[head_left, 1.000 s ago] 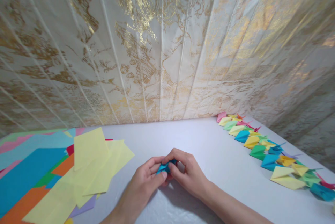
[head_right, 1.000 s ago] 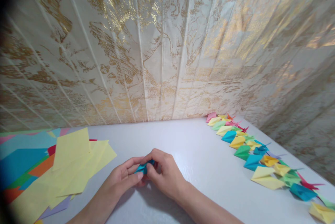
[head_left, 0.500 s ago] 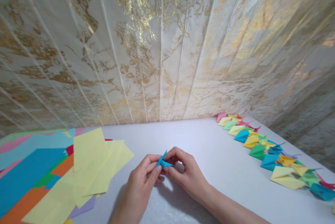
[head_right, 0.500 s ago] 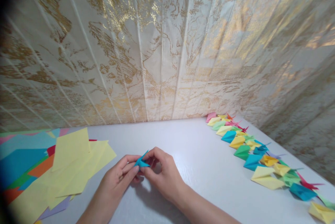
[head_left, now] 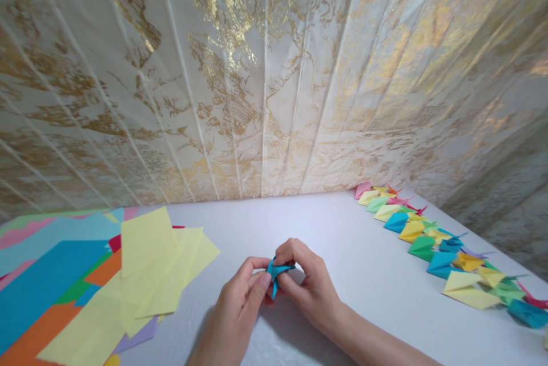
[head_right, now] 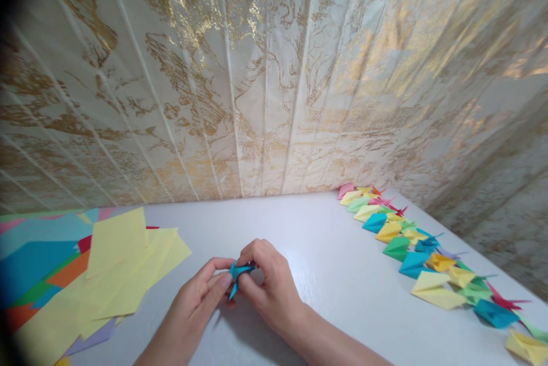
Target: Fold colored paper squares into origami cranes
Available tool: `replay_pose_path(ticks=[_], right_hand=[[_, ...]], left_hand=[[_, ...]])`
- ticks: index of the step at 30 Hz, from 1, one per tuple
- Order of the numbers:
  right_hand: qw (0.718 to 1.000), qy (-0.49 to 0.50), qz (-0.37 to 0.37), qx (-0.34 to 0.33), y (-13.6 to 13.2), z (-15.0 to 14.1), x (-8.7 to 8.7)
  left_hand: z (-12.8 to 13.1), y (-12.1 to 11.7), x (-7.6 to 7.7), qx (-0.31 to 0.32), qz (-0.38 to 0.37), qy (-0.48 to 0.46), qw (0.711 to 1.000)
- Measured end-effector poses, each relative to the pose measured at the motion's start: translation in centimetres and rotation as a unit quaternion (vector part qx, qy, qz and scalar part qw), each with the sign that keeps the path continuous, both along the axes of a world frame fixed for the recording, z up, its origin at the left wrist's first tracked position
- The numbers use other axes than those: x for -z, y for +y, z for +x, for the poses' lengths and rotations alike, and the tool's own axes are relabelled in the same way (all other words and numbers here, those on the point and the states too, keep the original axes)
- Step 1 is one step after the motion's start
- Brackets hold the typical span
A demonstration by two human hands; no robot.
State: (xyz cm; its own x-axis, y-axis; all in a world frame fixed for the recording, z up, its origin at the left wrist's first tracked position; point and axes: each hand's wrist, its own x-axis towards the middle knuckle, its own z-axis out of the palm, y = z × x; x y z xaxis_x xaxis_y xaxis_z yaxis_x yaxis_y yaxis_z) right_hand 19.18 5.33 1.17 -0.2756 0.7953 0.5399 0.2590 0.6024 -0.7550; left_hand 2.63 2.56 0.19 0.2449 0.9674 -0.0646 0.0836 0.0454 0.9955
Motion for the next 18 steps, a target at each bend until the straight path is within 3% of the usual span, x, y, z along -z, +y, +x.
replay_pose_path(ticks=[6, 13, 18], right_hand=[[0.999, 0.007, 0.047, -0.012, -0.11, 0.01, 0.16], [0.999, -0.04, -0.024, -0.021, -0.38, -0.12, -0.55], [0.997, -0.021, -0.076, -0.018, -0.29, -0.11, -0.6]], left_hand=[[0.12, -0.25, -0.09, -0.009, 0.012, -0.007, 1.0], [-0.51, 0.26, 0.43, -0.01, 0.017, -0.013, 1.0], [-0.53, 0.65, 0.24, -0.023, 0.007, -0.022, 0.999]])
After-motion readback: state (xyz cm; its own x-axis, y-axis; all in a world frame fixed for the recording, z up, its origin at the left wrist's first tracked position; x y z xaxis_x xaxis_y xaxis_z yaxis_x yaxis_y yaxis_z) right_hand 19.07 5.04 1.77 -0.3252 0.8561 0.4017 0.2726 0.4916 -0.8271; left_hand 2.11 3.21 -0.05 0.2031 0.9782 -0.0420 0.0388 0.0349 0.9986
